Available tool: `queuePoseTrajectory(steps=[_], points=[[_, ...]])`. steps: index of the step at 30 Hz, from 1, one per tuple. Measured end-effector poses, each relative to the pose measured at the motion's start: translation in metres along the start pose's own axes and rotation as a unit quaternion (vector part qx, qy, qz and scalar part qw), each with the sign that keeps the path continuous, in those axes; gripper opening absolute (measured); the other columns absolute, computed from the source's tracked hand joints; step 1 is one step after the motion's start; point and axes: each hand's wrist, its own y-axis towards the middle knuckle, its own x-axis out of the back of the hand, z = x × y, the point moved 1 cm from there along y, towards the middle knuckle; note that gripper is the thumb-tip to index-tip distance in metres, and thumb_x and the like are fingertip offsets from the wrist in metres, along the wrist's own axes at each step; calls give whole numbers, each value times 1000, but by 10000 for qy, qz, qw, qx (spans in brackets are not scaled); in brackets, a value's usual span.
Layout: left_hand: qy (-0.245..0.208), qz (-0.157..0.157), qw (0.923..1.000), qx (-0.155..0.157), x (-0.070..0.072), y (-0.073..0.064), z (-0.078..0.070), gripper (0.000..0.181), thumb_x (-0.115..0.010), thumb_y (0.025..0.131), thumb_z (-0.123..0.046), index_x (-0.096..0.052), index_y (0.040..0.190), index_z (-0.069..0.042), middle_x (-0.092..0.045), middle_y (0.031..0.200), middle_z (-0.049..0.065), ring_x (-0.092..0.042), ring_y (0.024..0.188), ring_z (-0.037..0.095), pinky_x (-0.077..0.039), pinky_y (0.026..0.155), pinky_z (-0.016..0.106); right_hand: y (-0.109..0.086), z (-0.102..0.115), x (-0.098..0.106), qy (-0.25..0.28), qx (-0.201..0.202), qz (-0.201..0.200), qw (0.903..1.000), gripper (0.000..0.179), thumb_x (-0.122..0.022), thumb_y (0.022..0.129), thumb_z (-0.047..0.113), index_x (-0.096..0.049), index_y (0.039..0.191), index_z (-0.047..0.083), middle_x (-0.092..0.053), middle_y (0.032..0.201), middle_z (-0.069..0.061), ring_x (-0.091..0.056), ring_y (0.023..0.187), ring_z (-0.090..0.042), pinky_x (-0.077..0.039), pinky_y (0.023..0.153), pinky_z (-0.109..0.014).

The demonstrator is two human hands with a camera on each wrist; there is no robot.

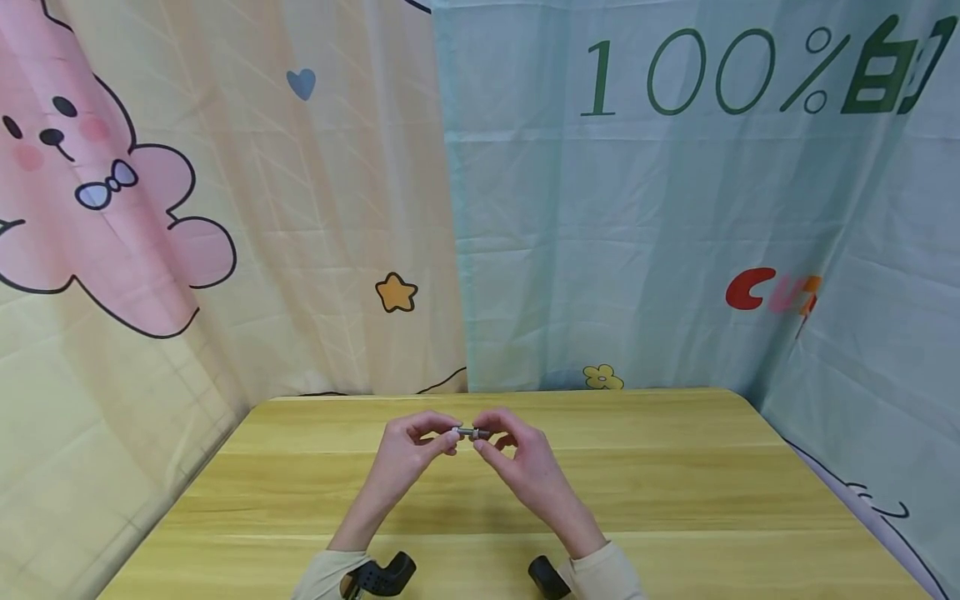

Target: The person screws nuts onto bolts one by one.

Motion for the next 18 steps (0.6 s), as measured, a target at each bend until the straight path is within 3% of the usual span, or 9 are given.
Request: queuePoseTrajectory(steps=[11, 15, 18], points=[[29, -31, 10000, 74, -2, 0, 0, 9, -68, 91, 0, -72, 99, 3, -69, 92, 15, -66, 77, 30, -59, 74, 31, 0, 0, 0, -189, -305, -93, 9993, 7, -65, 96, 26, -68, 101, 22, -70, 91, 5, -66, 85, -12, -55, 74, -35], [42, -36, 10000, 68, -3, 0, 0, 9, -69, 90, 0, -72, 99, 3, -69, 91, 12, -66, 76, 28, -59, 74, 31, -1, 0, -1, -202, -496, -131, 9985, 14, -61, 98, 34, -70, 95, 23, -69, 83, 8, -66, 79, -13, -55, 70, -32], [10, -32, 10000, 38, -3, 0, 0, 9, -69, 90, 0, -72, 98, 3, -69, 91, 13, -66, 76, 28, -59, 74, 32, -1, 0, -2, -198, -688, -118, 9974, 19, -60, 98, 38, -72, 98, 23, -70, 87, 8, -66, 81, -11, -54, 71, -30]])
